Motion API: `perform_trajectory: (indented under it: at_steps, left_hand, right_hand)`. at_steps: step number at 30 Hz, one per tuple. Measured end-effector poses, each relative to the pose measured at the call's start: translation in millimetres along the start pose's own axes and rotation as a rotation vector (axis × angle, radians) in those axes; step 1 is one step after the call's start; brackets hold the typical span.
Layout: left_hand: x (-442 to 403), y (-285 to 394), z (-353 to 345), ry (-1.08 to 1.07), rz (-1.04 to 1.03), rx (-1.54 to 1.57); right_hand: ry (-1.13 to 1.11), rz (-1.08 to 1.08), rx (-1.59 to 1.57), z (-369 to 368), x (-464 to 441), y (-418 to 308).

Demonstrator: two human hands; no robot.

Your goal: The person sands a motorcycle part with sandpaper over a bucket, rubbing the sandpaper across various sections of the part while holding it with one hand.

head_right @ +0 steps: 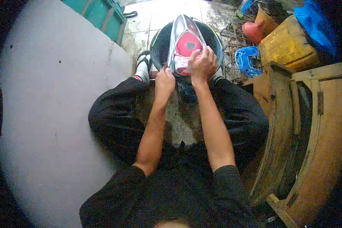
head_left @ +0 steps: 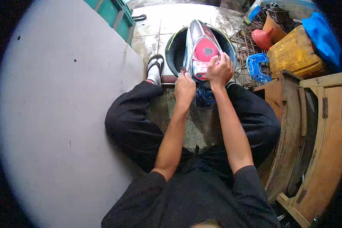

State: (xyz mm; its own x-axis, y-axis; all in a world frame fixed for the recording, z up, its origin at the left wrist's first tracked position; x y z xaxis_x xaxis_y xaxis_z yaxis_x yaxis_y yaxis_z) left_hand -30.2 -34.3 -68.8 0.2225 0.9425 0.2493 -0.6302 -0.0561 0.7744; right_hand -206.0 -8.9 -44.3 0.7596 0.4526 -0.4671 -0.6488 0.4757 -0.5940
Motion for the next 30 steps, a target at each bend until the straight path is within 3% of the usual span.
perform_trajectory:
  at_steps: [3, 7, 27, 30]
  left_hand:
    - [6, -2, -3, 0.08, -0.055, -0.045]
    - [-1, -2, -4, 0.003, -0.021, 0.003]
    - [-2, -8, -14, 0.052, -0.081, 0.04]
    - [14, 6, -7, 0.089, -0.017, 0.02]
  right_hand:
    - [0.006, -0.005, 0.029, 0, 0, -1]
    - [0.026, 0.016, 0.01, 0, 0, 0]
    - [0.017, 0.02, 0.063, 3, -2, -4]
    - [0.001, 0.006, 0.047, 3, 1, -5]
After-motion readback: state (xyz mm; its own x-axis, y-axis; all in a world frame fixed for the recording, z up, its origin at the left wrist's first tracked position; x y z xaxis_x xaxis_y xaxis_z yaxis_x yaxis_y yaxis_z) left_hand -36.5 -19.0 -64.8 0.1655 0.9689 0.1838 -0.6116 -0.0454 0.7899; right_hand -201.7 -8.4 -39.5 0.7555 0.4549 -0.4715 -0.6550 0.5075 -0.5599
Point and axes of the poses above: each hand's wrist, its own x-axis away from the middle knuckle, its own z-axis out of the back of the hand, y = z × x, the point moved 6 cm from there along -x, towards the middle knuckle, and after that the axes turned 7 degrees about -z, right-handed, at the moved point
